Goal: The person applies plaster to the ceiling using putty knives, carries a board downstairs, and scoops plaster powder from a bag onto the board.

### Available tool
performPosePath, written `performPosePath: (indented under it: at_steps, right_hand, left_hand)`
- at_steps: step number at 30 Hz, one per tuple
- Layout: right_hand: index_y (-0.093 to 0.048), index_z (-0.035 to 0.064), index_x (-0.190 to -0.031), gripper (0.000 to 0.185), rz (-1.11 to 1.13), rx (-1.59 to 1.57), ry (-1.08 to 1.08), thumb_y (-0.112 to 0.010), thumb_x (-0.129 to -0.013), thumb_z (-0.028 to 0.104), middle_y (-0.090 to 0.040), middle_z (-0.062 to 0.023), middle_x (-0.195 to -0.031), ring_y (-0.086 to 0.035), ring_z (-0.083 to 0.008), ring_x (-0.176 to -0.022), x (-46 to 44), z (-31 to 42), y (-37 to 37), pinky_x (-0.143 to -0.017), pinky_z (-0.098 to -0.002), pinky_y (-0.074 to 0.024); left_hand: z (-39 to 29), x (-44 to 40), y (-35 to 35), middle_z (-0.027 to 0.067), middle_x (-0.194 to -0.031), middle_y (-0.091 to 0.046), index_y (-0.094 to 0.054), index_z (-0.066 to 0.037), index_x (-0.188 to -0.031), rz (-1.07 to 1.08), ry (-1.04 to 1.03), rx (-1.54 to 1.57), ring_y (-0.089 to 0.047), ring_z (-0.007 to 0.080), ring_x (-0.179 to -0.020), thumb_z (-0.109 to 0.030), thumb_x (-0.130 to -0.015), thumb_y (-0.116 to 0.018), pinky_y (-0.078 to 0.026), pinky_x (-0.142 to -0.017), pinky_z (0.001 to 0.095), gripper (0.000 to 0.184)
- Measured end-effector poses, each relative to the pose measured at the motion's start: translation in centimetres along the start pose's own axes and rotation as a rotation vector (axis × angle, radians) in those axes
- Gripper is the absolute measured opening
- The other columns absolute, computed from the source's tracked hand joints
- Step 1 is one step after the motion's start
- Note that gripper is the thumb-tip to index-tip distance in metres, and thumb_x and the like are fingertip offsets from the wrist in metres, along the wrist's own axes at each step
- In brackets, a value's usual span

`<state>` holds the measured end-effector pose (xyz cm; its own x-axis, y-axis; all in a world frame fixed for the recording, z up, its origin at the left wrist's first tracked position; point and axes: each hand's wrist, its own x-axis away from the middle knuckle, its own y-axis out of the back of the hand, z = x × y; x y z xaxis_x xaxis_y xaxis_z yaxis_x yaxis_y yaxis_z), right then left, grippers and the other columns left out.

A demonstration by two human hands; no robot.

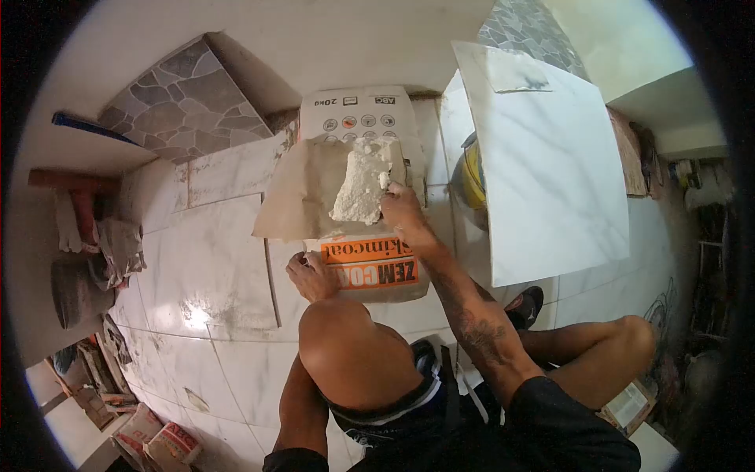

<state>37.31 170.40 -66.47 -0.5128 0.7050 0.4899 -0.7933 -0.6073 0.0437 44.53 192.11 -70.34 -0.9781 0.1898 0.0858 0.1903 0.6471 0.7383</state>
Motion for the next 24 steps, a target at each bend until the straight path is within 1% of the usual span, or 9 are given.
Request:
performPosePath:
  at_steps: [2, 5, 8, 11, 14, 17, 18, 20, 24]
  right_hand:
    - [-0.065, -0.0007, -0.109, 0.026, 0.009, -0.021, 0.062, -0.047, -0.09, 0.003, -0.061, -0.0044, -0.082, -0.056, -0.0126, -0.066, -0.4, -0.7, 0.2, -0.055, -0.0287, -0.0486]
    - [-0.066, -0.0005, -0.108, 0.027, -0.02, -0.095, 0.086, -0.048, -0.089, 0.003, -0.061, -0.0046, -0.081, -0.055, -0.0121, -0.064, 0.0, -0.1, -0.3, -0.052, -0.0285, -0.0463]
    - [-0.066, -0.0019, -0.108, 0.027, -0.07, 0.024, -0.015, -0.049, -0.088, 0.003, -0.06, -0.005, -0.079, -0.055, -0.0123, -0.061, 1.9, 3.6, -0.1, -0.051, -0.0284, -0.046]
    - [-0.067, -0.0024, -0.109, 0.028, -0.022, -0.12, -0.004, -0.05, -0.088, 0.002, -0.062, -0.0074, -0.079, -0.056, -0.0129, -0.061, 1.8, 3.7, -0.4, -0.049, -0.0284, -0.0463]
    - [-0.068, -0.002, -0.111, 0.03, -0.077, 0.257, 0.034, -0.05, -0.087, 0.002, -0.065, -0.0106, -0.082, -0.06, -0.0147, -0.062, 3.2, 6.9, 0.0, -0.049, -0.0287, -0.048]
    - [-0.068, -0.0008, -0.114, 0.031, -0.041, 0.15, 0.053, -0.052, -0.087, 0.004, -0.067, -0.0115, -0.082, -0.062, -0.0152, -0.062, 1.9, 5.8, -0.1, -0.049, -0.0302, -0.0481]
    - [-0.067, -0.0009, -0.114, 0.032, -0.044, 0.159, 0.049, -0.052, -0.087, 0.004, -0.067, -0.0118, -0.082, -0.062, -0.0159, -0.063, 2.3, 6.5, -0.1, -0.051, -0.0314, -0.0498]
    - [-0.067, -0.0013, -0.115, 0.032, -0.051, 0.179, 0.04, -0.052, -0.086, 0.004, -0.067, -0.0126, -0.081, -0.064, -0.0173, -0.064, 3.0, 8.0, 0.1, -0.054, -0.0339, -0.0532]
    - [-0.067, -0.0007, -0.116, 0.034, -0.014, 0.21, -0.045, -0.053, -0.086, 0.005, -0.068, -0.0137, -0.085, -0.065, -0.0189, -0.066, 4.1, 10.6, 0.8, -0.055, -0.033, -0.0548]
  left_hand:
    - [0.0, 0.0, -0.1, 0.0218, -0.112, -0.055, -0.055, 0.001, -0.112, -0.014, -0.013, -0.013, -0.053, 0.0397, -0.105, -0.03, -0.096, -0.051, -0.044, -0.09, 0.0505, 0.035]
    - [1.3, -0.3, -0.6, 0.0212, -0.112, -0.055, -0.056, -0.001, -0.112, -0.034, -0.055, -0.024, -0.054, 0.0396, -0.104, -0.031, -0.096, -0.051, -0.044, -0.09, 0.0505, 0.034]
    - [1.4, -0.3, -0.6, 0.0211, -0.112, -0.055, -0.056, -0.001, -0.112, -0.03, -0.054, -0.024, -0.054, 0.0397, -0.105, -0.031, -0.096, -0.052, -0.044, -0.09, 0.0502, 0.034]
    - [1.6, -0.3, -0.6, 0.021, -0.112, -0.055, -0.056, -0.002, -0.112, -0.025, -0.052, -0.033, -0.054, 0.04, -0.105, -0.031, -0.095, -0.053, -0.045, -0.089, 0.0503, 0.033]
    - [2.2, -0.5, -1.2, 0.0208, -0.111, -0.055, -0.056, -0.003, -0.112, -0.064, -0.058, -0.034, -0.055, 0.0403, -0.104, -0.03, -0.095, -0.055, -0.045, -0.088, 0.0512, 0.032]
    - [3.4, -0.8, -1.6, 0.0204, -0.11, -0.055, -0.056, -0.004, -0.112, -0.075, -0.109, -0.036, -0.055, 0.0403, -0.102, -0.03, -0.094, -0.055, -0.046, -0.086, 0.0522, 0.031]
    - [3.3, -0.9, -1.5, 0.0202, -0.11, -0.055, -0.056, -0.004, -0.112, -0.072, -0.133, -0.038, -0.055, 0.0403, -0.102, -0.029, -0.094, -0.055, -0.046, -0.086, 0.0524, 0.031]
    - [3.0, -0.7, -1.5, 0.0199, -0.109, -0.055, -0.056, -0.004, -0.112, -0.078, -0.111, -0.04, -0.056, 0.0401, -0.102, -0.029, -0.095, -0.055, -0.046, -0.086, 0.0522, 0.031]
    - [2.3, -0.4, -1.2, 0.0196, -0.108, -0.056, -0.057, -0.003, -0.112, -0.08, -0.097, -0.012, -0.056, 0.0398, -0.102, -0.03, -0.095, -0.055, -0.046, -0.086, 0.0515, 0.031]
